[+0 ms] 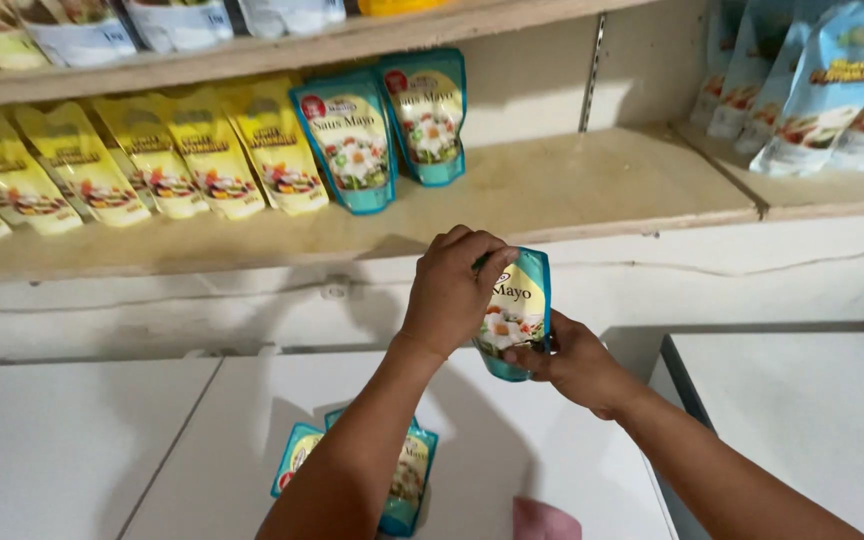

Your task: Wiping condiment pouches with a cloth and arranging them on a grocery shelf.

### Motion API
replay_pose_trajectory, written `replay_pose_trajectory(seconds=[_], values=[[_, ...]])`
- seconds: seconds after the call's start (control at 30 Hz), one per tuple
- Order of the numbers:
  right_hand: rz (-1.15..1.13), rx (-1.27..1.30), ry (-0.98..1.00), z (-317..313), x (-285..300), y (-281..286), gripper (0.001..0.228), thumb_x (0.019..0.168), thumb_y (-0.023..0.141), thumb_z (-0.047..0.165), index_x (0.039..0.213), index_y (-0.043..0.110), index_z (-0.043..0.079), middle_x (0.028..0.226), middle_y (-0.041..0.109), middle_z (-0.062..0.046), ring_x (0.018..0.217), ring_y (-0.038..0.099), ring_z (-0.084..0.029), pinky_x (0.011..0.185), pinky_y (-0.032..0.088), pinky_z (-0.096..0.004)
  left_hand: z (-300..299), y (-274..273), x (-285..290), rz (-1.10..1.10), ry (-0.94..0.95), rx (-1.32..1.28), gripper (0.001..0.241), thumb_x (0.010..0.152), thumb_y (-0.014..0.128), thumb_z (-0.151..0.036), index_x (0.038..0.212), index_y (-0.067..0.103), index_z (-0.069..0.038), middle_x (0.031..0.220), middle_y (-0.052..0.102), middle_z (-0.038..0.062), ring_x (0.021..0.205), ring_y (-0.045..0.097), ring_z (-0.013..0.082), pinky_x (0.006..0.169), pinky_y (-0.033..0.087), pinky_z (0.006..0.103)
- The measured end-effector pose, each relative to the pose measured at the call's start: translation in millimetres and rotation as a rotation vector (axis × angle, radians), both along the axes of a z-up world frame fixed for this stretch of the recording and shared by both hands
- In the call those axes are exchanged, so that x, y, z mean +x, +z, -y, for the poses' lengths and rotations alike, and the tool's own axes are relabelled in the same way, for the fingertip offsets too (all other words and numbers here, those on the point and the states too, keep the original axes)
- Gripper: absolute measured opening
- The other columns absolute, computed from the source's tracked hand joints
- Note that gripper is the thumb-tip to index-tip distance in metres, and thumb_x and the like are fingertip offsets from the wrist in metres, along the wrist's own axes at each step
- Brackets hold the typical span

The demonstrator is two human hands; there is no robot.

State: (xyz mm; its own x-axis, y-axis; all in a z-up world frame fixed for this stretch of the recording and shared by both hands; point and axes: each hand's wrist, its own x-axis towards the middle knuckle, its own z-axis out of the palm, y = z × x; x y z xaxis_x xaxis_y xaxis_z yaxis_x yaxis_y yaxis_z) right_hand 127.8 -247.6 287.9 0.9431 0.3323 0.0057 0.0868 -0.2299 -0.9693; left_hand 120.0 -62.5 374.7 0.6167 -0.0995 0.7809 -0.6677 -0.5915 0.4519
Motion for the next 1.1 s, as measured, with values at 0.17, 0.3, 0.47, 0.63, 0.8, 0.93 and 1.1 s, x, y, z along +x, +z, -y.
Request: replay_pose_trajectory(seconds=[0.17, 0.3, 0.47, 0.63, 0.8, 0.93, 1.1], values=[[-0.006, 0.019, -0.002, -15, 14, 51, 0.051, 0.083, 0.078, 0.022, 0.130, 0.064, 0.009, 0.110, 0.078, -0.008, 0.096, 0.070, -0.018, 0.084, 0.059, -0.035, -13, 47, 24, 0.063, -0.004, 0.010, 0.014, 0.094, 0.072, -0.020, 0.092, 0.074, -0.007, 0.087, 0.068, 0.010, 0.084, 0.065, 0.0313, 0.075, 0.053, 0.0430], [0.259, -0.113, -0.114, -24, 30, 80, 0.047, 0.087, 0.077, 0.024, 0.129, 0.063, 0.009, 0.104, 0.078, -0.008, 0.091, 0.072, -0.016, 0.083, 0.057, -0.033, -20, 79, 43, 0.120, 0.064, -0.003, 0.018, 0.093, 0.073, -0.023, 0.091, 0.075, -0.006, 0.088, 0.070, 0.012, 0.085, 0.067, 0.0317, 0.074, 0.053, 0.0434], [0.439, -0.087, -0.147, -36, 58, 95, 0.045, 0.086, 0.077, 0.025, 0.125, 0.064, 0.006, 0.100, 0.077, -0.008, 0.086, 0.070, -0.018, 0.080, 0.058, -0.035, -24, 102, 63, 0.189, 0.097, 0.032, 0.020, 0.094, 0.073, -0.025, 0.092, 0.077, -0.006, 0.089, 0.071, 0.013, 0.086, 0.067, 0.0343, 0.076, 0.053, 0.0453], [0.374, -0.322, -0.289, -52, 67, 113, 0.047, 0.089, 0.079, 0.031, 0.125, 0.063, 0.006, 0.098, 0.076, -0.013, 0.086, 0.070, -0.024, 0.081, 0.056, -0.037, -22, 105, 88, 0.226, 0.137, 0.044, 0.021, 0.092, 0.074, -0.027, 0.093, 0.077, -0.006, 0.094, 0.070, 0.014, 0.089, 0.067, 0.0354, 0.076, 0.053, 0.0466], [0.462, -0.176, -0.304, -60, 114, 84, 0.054, 0.088, 0.078, 0.025, 0.133, 0.057, 0.005, 0.109, 0.075, -0.012, 0.096, 0.072, -0.022, 0.084, 0.056, -0.036, -20, 97, 109, 0.261, 0.240, 0.069, 0.017, 0.091, 0.074, -0.024, 0.090, 0.079, -0.009, 0.092, 0.068, 0.012, 0.093, 0.063, 0.0364, 0.082, 0.049, 0.0482], [0.335, 0.047, -0.270, -63, 123, 83, 0.066, 0.085, 0.074, 0.017, 0.144, 0.046, 0.006, 0.119, 0.072, -0.011, 0.098, 0.072, -0.021, 0.080, 0.061, -0.037, -23, 83, 113, 0.313, 0.248, 0.113, 0.015, 0.094, 0.073, -0.024, 0.094, 0.079, -0.009, 0.094, 0.067, 0.010, 0.097, 0.063, 0.0332, 0.096, 0.047, 0.0483], [0.361, -0.030, -0.247, -68, 114, 96, 0.085, 0.069, 0.088, 0.011, 0.143, 0.046, 0.007, 0.124, 0.070, -0.010, 0.106, 0.072, -0.021, 0.089, 0.061, -0.034, -37, 45, 94, 0.407, 0.256, -0.082, 0.058, 0.092, 0.072, -0.021, 0.145, 0.051, -0.006, 0.147, 0.046, 0.029, 0.137, 0.040, 0.0460, 0.108, 0.038, 0.0505]])
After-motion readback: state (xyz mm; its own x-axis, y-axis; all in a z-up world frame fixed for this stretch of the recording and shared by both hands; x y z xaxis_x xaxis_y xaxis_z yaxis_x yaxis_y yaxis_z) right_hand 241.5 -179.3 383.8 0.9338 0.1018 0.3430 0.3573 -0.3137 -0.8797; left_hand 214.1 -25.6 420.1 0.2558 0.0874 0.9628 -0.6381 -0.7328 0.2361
